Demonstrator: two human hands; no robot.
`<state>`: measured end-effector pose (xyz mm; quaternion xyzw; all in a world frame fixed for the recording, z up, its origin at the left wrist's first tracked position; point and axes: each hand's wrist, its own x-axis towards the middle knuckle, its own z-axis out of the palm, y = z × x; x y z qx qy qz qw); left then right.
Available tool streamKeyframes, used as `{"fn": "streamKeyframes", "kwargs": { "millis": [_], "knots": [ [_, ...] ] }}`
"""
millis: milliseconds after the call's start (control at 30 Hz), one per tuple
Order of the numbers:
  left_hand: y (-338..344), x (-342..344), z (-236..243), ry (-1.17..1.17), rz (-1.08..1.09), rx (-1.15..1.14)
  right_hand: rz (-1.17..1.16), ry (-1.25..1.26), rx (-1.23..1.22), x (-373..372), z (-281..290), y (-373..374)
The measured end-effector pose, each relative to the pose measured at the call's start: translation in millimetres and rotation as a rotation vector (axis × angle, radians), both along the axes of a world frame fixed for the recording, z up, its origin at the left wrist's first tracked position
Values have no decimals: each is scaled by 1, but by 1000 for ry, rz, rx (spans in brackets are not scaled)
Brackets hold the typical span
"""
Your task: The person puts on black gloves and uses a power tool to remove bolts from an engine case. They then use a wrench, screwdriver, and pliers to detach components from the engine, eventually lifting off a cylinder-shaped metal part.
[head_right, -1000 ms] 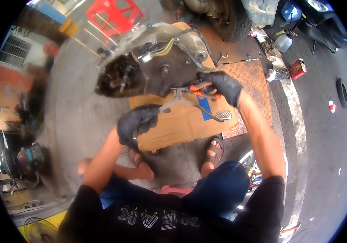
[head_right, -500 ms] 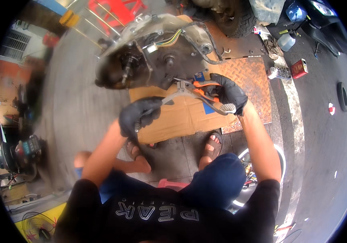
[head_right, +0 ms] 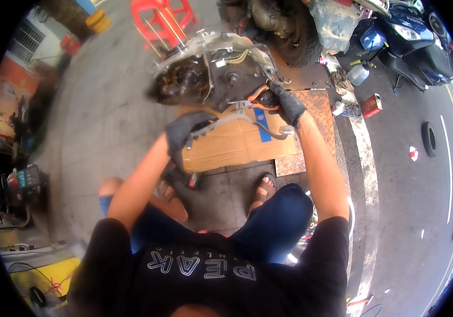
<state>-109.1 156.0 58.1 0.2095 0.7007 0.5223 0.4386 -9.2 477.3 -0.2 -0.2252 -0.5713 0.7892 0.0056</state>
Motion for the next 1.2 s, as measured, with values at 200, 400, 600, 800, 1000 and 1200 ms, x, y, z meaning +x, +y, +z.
{"fn": "streamKeyframes", "kwargs": {
  "millis": [200,400,600,800,1000,1200],
  "knots": [
    [3,-7,-9,-77,-113,-11,87,199,170,-3,3,-9],
    [20,-21,-16,-204,-211,-5,124,173,288,7,39,-29],
    [30,-19,-21,-200,-215,-18,138,96,349,24,42,-31],
    [27,-19,-27,-267,-213,35,60,112,224,19,29,-24],
    [19,-16,-28,-501,-188,133,79,205,477,11,23,-12],
    [25,-5,-29,-441,-133,230,69,216,549,26,33,-22]
  ]
}}
